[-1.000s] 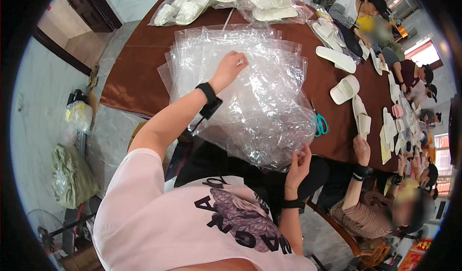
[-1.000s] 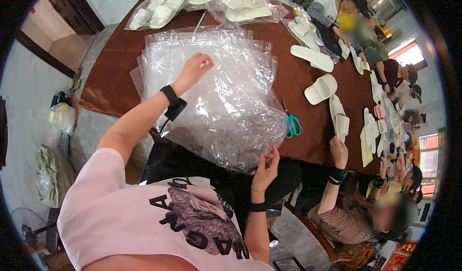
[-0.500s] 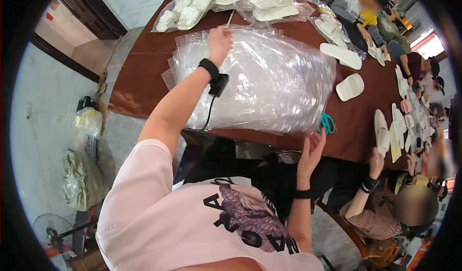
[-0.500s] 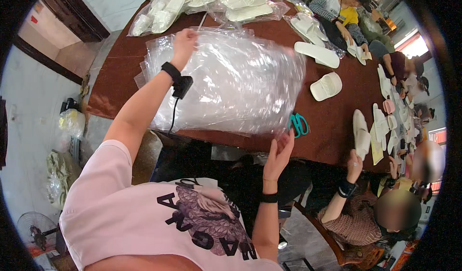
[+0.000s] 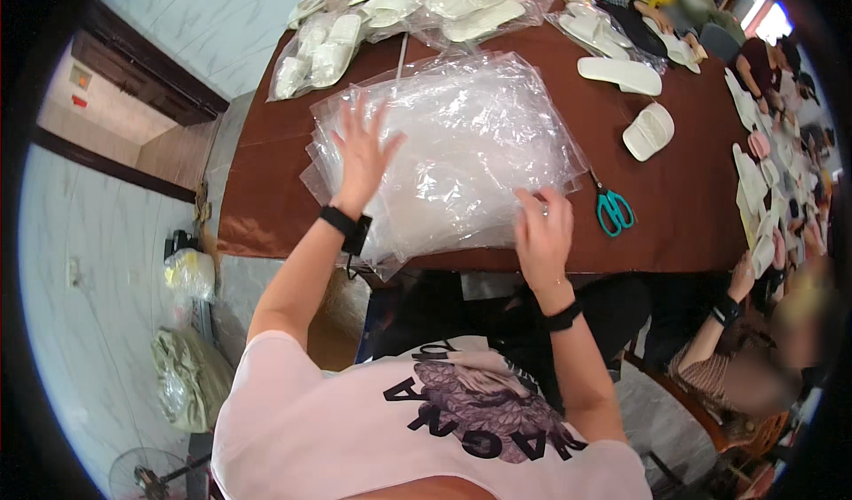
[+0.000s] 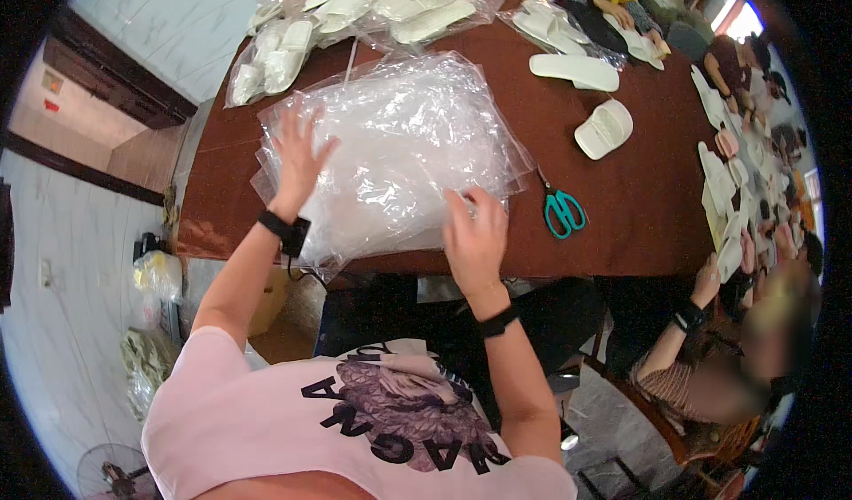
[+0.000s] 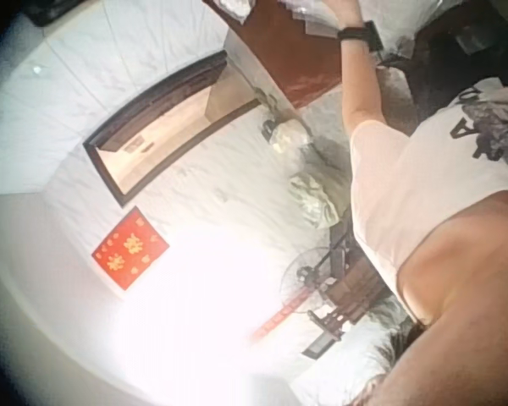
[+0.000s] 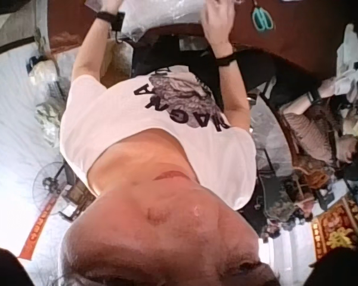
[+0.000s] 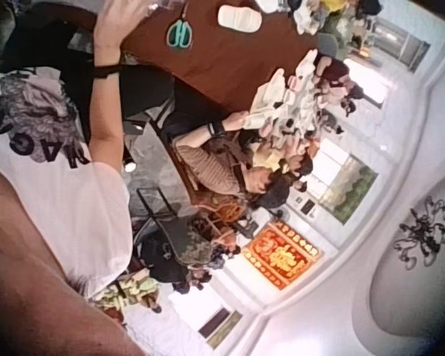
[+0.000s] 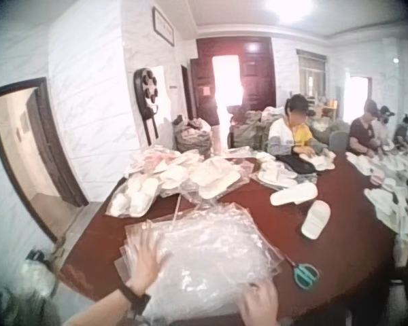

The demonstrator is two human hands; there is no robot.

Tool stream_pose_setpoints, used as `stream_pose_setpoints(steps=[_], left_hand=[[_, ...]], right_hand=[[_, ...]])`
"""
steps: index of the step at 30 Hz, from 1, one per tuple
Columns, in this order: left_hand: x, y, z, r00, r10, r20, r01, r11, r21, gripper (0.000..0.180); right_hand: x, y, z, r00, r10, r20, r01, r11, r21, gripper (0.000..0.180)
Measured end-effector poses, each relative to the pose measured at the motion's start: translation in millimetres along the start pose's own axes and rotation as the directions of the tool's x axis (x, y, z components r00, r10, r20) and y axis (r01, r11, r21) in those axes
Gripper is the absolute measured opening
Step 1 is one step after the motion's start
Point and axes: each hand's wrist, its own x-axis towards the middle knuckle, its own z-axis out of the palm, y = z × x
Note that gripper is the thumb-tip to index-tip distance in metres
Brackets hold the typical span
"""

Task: Packing rubber slippers into plastic bags.

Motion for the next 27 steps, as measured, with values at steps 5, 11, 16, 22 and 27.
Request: stream_pose_setpoints(steps=[5, 11, 16, 22, 27], left_hand=[[-35.9, 20.4, -15.5, 0.749, 0.119, 0.651, -0.198, 0.979, 0.049, 0.088], [-56.5, -19.3, -2.6, 0.655, 0.010, 0.755, -0.075, 0.996, 0.053, 0.096], [-63.9, -36.1, -7.5, 0.639, -0.026, 0.768, -0.062, 0.994, 0.085, 0.097], [-59.4, -34.3, -1.0, 0.657, 0.003, 0.754, -0.095, 0.992, 0.079, 0.099], [-64.7, -39.8, -3.2, 0.612, 0.006, 0.791, -0.091, 0.994, 0.063, 0.097]], right_hand=[[45.5, -10.8, 42.0, 0.937, -0.029, 0.348, -0.213, 0.742, 0.636, 0.047], [45.1, 163.5, 67.2, 0.452, 0.876, 0.168, -0.617, 0.170, 0.769, 0.051], [92.1, 52.5, 94.1, 0.997, 0.046, 0.068, -0.077, 0.814, 0.576, 0.036], [114.1, 21.3, 212.2, 0.868, -0.305, 0.390, 0.116, 0.891, 0.440, 0.050], [129.2, 158.5, 145.9, 0.963, 0.270, 0.009, -0.269, 0.959, 0.084, 0.053]])
